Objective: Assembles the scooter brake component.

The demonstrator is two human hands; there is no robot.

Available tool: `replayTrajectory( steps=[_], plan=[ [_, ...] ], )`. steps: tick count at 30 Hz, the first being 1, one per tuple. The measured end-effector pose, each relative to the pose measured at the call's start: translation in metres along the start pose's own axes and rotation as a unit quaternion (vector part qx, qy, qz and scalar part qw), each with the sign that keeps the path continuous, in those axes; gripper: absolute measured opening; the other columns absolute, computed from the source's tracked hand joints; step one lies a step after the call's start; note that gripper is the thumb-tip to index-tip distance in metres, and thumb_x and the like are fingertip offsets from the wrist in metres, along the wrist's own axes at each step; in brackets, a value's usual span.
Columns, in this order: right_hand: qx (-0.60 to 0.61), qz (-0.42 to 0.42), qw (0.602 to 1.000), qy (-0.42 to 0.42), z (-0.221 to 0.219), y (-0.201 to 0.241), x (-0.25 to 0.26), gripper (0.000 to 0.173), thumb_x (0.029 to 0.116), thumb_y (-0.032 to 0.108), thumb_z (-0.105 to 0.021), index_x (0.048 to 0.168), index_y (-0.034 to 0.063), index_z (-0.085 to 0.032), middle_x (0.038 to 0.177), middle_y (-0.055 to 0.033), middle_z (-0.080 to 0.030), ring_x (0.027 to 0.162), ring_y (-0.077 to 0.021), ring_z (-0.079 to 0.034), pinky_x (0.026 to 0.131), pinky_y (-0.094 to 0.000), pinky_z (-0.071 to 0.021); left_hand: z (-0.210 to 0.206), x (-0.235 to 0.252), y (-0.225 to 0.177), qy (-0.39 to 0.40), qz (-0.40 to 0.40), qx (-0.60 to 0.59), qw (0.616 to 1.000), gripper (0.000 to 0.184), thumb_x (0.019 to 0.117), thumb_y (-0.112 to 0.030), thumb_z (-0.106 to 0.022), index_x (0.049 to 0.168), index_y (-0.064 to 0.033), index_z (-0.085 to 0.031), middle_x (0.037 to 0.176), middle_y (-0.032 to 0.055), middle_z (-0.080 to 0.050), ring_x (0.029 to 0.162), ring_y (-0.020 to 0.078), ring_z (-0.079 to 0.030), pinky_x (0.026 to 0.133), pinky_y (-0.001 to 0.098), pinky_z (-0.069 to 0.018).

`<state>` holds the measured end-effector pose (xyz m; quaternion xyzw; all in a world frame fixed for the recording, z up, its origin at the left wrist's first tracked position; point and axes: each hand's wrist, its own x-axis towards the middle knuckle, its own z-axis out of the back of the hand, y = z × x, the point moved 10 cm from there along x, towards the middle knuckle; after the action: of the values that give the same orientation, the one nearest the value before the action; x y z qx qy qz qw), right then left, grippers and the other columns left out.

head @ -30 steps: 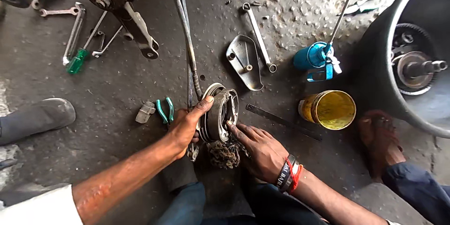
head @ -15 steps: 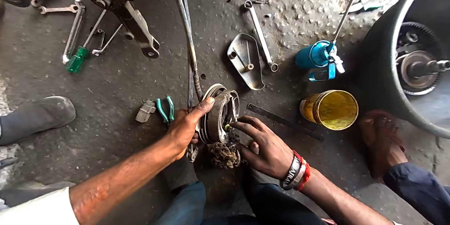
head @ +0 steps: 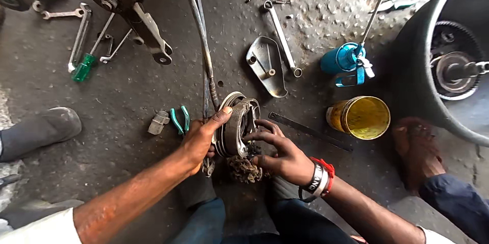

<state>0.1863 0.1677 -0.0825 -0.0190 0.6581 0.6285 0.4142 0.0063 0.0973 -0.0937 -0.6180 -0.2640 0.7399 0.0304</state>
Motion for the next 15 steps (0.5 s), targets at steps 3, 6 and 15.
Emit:
replayTrajectory(
  steps=[3, 6, 15],
  plan=[
    [-0.023, -0.004, 0.999, -0.029, 0.007, -0.004, 0.0, 0.057, 0.0762, 0.02, -0.077, 0.132, 0.0295, -0.068, 0.159, -0.0071, -0.036, 0.143, -0.0279, -0.039, 0.104, -0.0533, -0.0471, -0.001, 0.0, -0.002, -0.003, 0.0, 0.005, 1.0, 0.054, 0.0948, -0.063, -0.06, 0.112, -0.0127, -0.066, 0.094, 0.0102, -0.069, 0.076, 0.0189, -0.066, 0.057, 0.0316, -0.0515],
    [-0.072, -0.023, 0.997, -0.026, 0.001, -0.014, 0.001, 0.067, 0.0744, 0.023, -0.078, 0.139, 0.0357, -0.064, 0.165, -0.011, -0.025, 0.142, -0.0363, -0.037, 0.1, -0.0633, -0.0452, -0.001, 0.001, -0.002, -0.001, -0.003, 0.002, 1.0, 0.054, 0.0946, -0.064, -0.06, 0.11, -0.0128, -0.067, 0.091, 0.0094, -0.069, 0.072, 0.0173, -0.065, 0.055, 0.0297, -0.0503],
    [-0.055, -0.012, 0.997, -0.046, 0.006, -0.012, 0.002, 0.06, 0.0745, 0.015, -0.076, 0.13, 0.0345, -0.069, 0.167, -0.0115, -0.02, 0.143, -0.0355, -0.038, 0.101, -0.0613, -0.046, -0.001, 0.0, 0.0, 0.007, -0.003, -0.012, 1.0, 0.056, 0.093, -0.065, -0.062, 0.114, -0.0131, -0.067, 0.093, 0.0103, -0.071, 0.076, 0.0196, -0.068, 0.058, 0.0316, -0.0535]
  ],
)
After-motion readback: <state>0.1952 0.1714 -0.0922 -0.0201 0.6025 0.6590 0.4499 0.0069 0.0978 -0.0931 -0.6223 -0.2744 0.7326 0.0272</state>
